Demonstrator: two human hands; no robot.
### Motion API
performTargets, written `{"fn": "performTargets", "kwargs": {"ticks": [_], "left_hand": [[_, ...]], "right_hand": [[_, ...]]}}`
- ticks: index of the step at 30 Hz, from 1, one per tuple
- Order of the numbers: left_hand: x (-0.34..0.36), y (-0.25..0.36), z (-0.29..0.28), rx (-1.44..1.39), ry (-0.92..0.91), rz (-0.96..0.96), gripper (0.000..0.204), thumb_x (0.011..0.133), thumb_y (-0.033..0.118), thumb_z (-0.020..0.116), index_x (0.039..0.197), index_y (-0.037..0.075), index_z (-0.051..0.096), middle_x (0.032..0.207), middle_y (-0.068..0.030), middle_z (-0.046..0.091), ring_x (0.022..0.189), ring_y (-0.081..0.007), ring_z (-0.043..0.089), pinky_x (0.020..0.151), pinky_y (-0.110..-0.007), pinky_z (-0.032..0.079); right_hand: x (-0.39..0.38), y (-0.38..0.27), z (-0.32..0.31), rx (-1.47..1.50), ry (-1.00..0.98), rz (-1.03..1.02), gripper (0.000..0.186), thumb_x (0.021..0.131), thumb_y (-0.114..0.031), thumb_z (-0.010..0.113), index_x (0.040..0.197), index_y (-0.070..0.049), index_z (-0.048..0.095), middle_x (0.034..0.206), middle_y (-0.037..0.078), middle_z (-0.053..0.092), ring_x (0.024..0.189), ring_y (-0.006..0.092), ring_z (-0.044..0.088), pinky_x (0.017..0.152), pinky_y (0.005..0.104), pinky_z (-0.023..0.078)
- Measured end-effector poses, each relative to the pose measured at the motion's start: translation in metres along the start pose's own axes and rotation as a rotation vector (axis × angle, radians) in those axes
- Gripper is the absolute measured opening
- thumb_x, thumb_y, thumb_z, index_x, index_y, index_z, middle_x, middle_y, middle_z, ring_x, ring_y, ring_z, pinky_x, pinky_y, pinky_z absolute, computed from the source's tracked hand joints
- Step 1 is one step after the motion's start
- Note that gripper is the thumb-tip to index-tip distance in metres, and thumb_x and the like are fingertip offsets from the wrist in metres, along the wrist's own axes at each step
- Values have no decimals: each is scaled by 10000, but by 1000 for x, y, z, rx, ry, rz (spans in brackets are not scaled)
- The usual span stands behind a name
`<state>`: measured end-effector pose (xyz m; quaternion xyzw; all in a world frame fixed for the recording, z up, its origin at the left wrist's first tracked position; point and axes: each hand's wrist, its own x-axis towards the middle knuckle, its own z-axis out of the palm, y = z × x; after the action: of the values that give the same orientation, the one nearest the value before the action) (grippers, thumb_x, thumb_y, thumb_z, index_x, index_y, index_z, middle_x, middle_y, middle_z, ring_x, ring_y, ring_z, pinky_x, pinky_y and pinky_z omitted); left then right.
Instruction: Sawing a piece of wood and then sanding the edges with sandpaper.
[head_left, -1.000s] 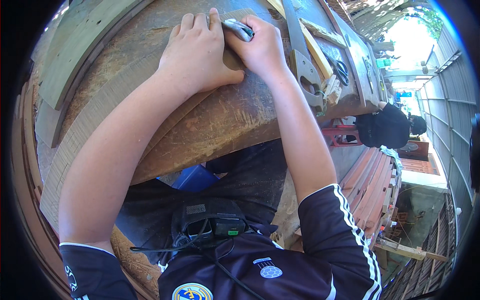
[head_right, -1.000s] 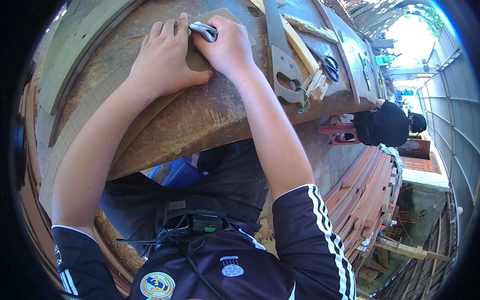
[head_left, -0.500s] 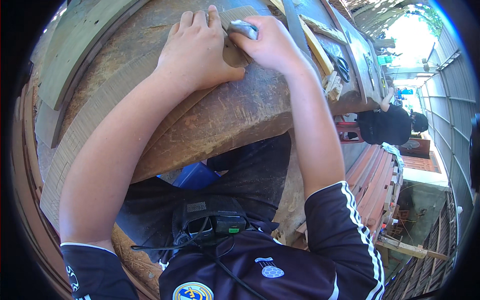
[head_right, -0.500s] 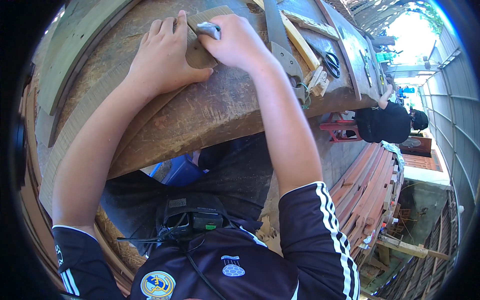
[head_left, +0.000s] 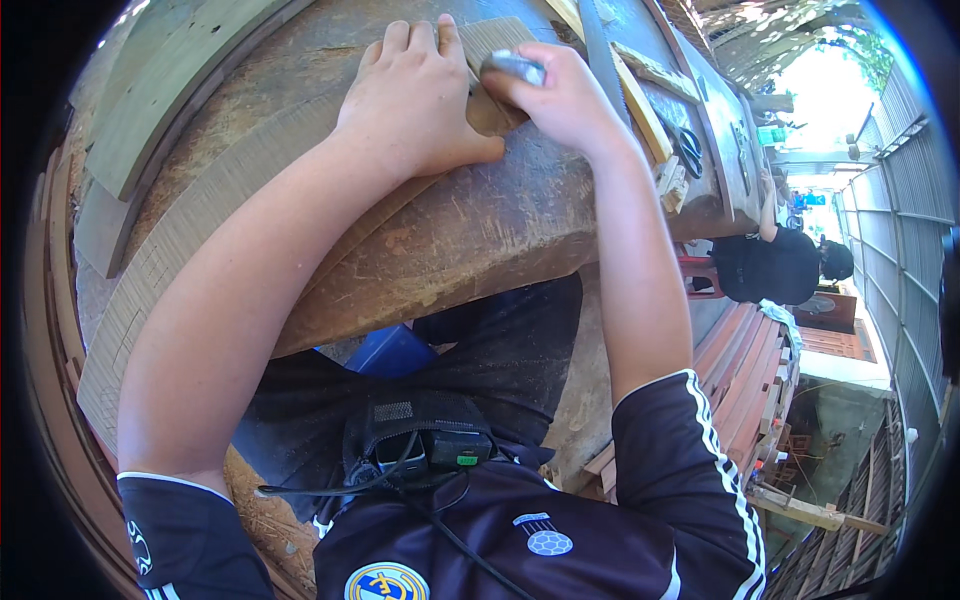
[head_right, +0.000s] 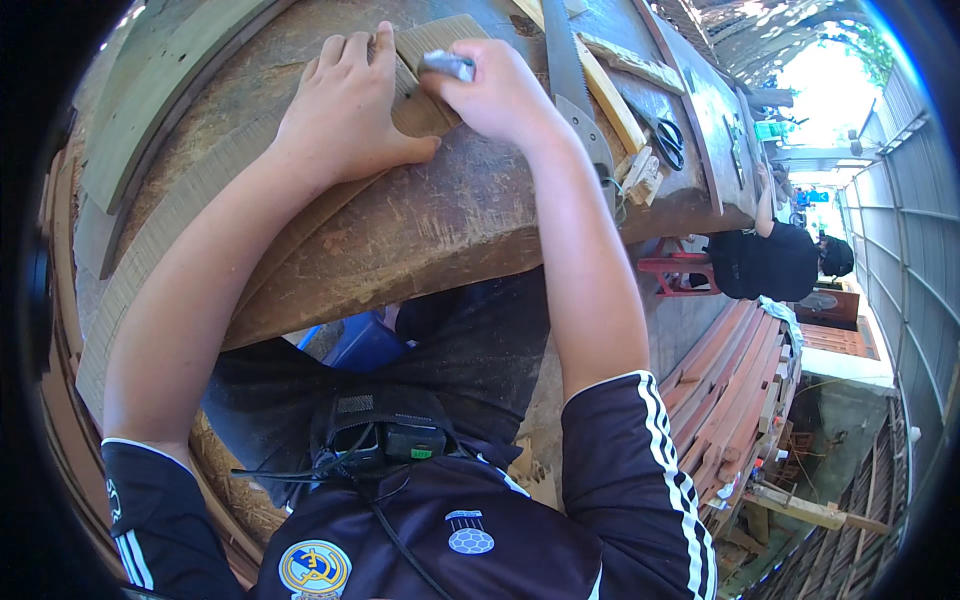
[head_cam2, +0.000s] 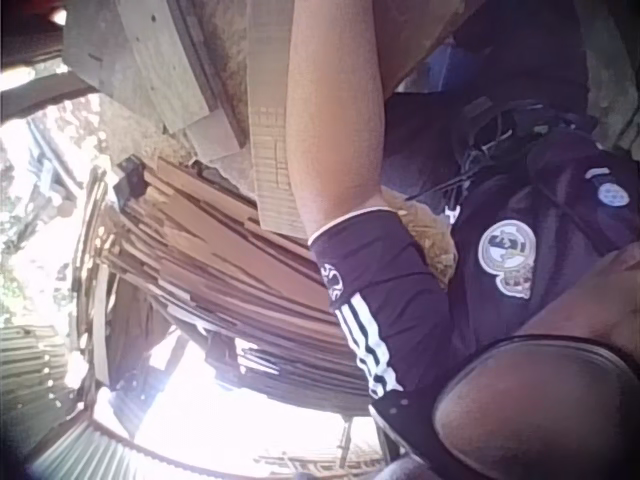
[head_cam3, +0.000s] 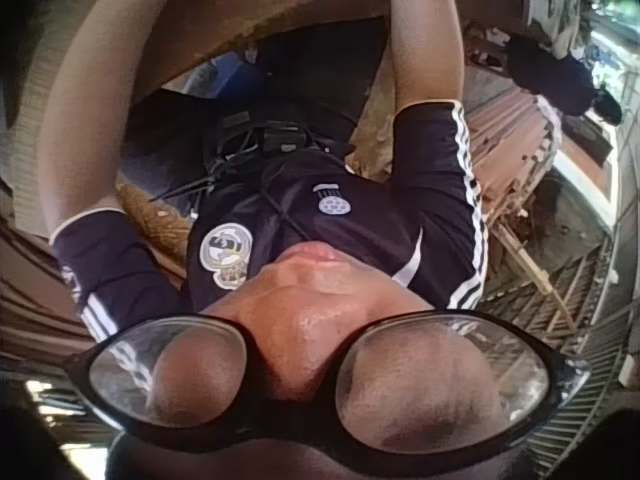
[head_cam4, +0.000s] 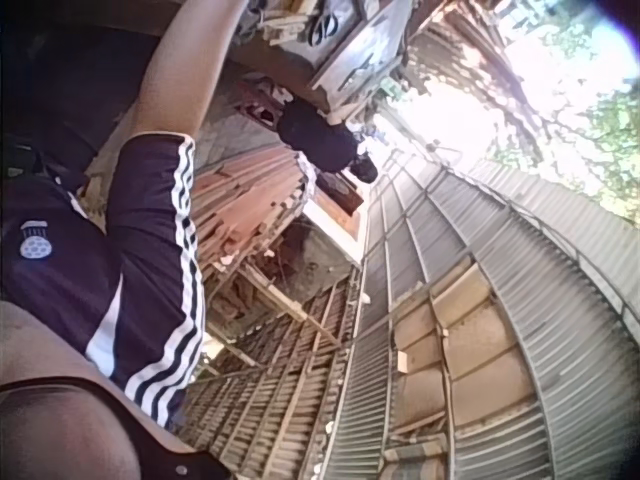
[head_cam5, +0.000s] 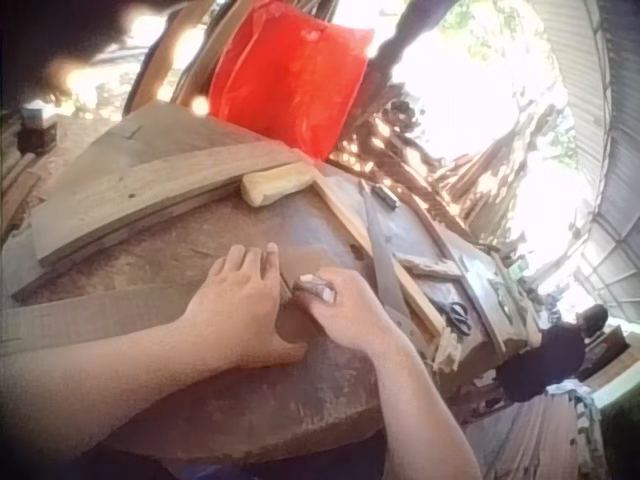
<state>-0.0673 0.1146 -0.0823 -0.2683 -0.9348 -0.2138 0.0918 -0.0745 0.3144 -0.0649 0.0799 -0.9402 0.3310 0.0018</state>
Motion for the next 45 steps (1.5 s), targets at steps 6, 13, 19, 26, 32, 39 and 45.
{"fn": "performTargets", "kwargs": {"ticks": [6, 13, 19, 26, 32, 39, 45], "left_hand": [[-2, -2, 1, 40, 22, -17, 1176, 686, 549, 791, 1508, -151, 326, 1391, -310, 504, 1369, -426, 448, 1160, -484, 385], [-1, -4, 2, 46, 11, -4, 1172, 681, 550, 791, 1502, -153, 338, 1398, -302, 498, 1344, -422, 463, 1161, -487, 382], [1, -3, 5, 55, 28, 15, 1160, 682, 556, 789, 1495, -149, 355, 1403, -302, 497, 1352, -428, 457, 1160, -489, 381], [1, -6, 4, 84, 31, -7, 1155, 684, 548, 799, 1497, -143, 359, 1411, -306, 496, 1370, -444, 443, 1173, -496, 362], [0, -3, 0, 72, 11, -12, 1152, 690, 551, 789, 1505, -137, 354, 1417, -305, 493, 1379, -447, 436, 1168, -501, 366], [0, -7, 6, 71, 67, -6, 1144, 686, 549, 782, 1501, -136, 362, 1384, -304, 515, 1345, -445, 464, 1160, -507, 375], [0, 0, 4, 28, 38, -5, 1143, 682, 544, 783, 1497, -140, 364, 1377, -307, 520, 1343, -430, 481, 1159, -496, 378]], "right_hand": [[8, -4, 12, 162, 93, 54, 285, 909, -281, 751, 942, 2, 739, 733, 88, 694, 662, 125, 597, 648, 325, 487], [8, -1, 17, 105, 153, -22, 293, 921, -280, 744, 968, 9, 744, 777, 96, 725, 707, 125, 625, 687, 333, 511], [8, -6, 19, 34, 195, -25, 345, 858, -341, 766, 961, -12, 757, 851, 171, 749, 779, 255, 726, 748, 374, 546], [12, -16, 26, -99, 281, 82, 334, 799, -344, 763, 882, -21, 744, 822, 195, 732, 784, 333, 725, 752, 402, 551], [8, -12, 16, -35, 156, 37, 322, 824, -318, 764, 886, -3, 735, 806, 171, 732, 747, 279, 700, 728, 393, 545], [10, -18, 28, -221, 306, -67, 250, 815, -254, 750, 866, -13, 710, 719, 172, 682, 671, 270, 674, 670, 393, 522], [2, 1, 0, -46, 15, -125, 233, 843, -234, 743, 834, -12, 671, 697, 144, 655, 633, 219, 634, 625, 357, 494]]}}
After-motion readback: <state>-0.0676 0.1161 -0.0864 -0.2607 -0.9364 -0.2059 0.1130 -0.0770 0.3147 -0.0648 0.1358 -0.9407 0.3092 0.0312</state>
